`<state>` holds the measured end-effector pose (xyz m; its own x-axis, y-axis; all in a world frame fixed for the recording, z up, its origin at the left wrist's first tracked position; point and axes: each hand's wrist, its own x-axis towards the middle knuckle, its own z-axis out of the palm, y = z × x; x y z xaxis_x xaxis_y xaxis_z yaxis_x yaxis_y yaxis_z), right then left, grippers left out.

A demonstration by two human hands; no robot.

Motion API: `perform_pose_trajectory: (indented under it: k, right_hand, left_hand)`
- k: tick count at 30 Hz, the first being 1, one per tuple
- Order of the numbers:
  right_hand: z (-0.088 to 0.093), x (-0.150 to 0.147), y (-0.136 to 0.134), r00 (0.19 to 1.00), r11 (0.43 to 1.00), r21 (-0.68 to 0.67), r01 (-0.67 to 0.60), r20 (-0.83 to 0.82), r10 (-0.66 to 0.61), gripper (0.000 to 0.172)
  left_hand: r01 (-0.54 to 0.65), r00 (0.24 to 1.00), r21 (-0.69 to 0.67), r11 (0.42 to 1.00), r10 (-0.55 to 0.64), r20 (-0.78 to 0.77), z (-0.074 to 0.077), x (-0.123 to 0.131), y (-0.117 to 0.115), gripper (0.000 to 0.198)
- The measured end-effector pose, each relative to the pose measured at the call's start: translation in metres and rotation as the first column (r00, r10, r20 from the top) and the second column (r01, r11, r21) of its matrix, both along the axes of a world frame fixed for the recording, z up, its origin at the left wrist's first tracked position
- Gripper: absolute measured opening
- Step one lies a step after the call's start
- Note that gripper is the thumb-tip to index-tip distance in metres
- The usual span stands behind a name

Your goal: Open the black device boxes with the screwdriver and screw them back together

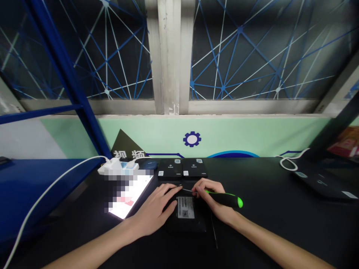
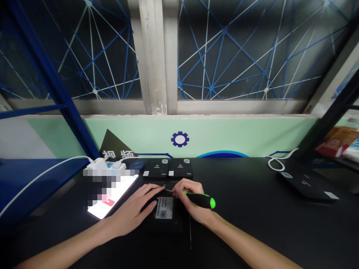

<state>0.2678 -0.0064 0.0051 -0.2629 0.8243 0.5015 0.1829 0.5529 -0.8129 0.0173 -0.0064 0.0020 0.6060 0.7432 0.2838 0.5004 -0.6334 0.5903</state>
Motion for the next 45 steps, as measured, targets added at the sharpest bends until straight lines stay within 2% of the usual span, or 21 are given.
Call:
perform_pose_trajectory:
  k: [6,10,17,24,27,31,34,38,41,45]
  right_hand:
    - [0.002,0.001,-0.001,1.000,1.000,0.008,-0.005,-0.022,0.006,0.036]
    - [0.001,0.002,-0.001,0.999,1.000,0.003,-0.005,-0.046,0.005,0.036]
    - [-0.004,0.003,0.001,0.990,1.000,-0.020,0.008,-0.143,-0.011,0.035]
    - [-0.007,0.005,0.001,0.981,0.995,-0.073,0.067,-0.179,-0.079,0.033]
    - [-0.008,0.006,0.002,0.967,0.989,-0.108,0.097,-0.225,-0.120,0.035]
    - [-0.007,0.005,0.003,0.954,0.984,-0.156,0.091,-0.270,-0.131,0.037]
    - [-0.007,0.004,0.005,0.946,0.980,-0.177,0.089,-0.294,-0.139,0.039]
    - [-0.009,0.004,0.006,0.935,0.976,-0.195,0.093,-0.320,-0.153,0.039]
    - [-0.010,0.006,0.007,0.925,0.977,-0.193,0.087,-0.349,-0.151,0.040]
    - [-0.008,0.010,0.009,0.904,0.986,-0.149,0.078,-0.407,-0.133,0.042]
  left_hand:
    - [-0.004,0.999,0.032,0.999,0.005,-0.044,0.000,0.001,0.001,0.045]
    - [-0.020,0.990,0.062,0.998,0.028,-0.140,0.002,0.002,0.000,0.045]
    - [-0.030,0.979,0.105,0.994,0.050,-0.195,0.002,0.001,-0.001,0.047]
    - [-0.168,0.983,0.048,0.985,0.171,-0.070,0.000,0.001,-0.001,0.049]
    - [-0.234,0.968,0.050,0.971,0.238,-0.086,0.001,0.002,0.000,0.045]
    - [-0.149,0.986,-0.040,0.988,0.146,-0.077,0.004,0.003,-0.001,0.030]
    - [-0.076,0.994,-0.053,0.996,0.071,-0.085,0.006,0.001,-0.003,0.023]
    - [-0.043,0.990,0.029,0.999,0.047,-0.131,0.006,-0.001,-0.004,0.033]
    - [-0.076,0.966,0.136,0.988,0.107,-0.238,0.006,-0.002,-0.002,0.045]
    - [-0.130,0.914,0.233,0.964,0.207,-0.348,0.004,0.000,-0.002,0.047]
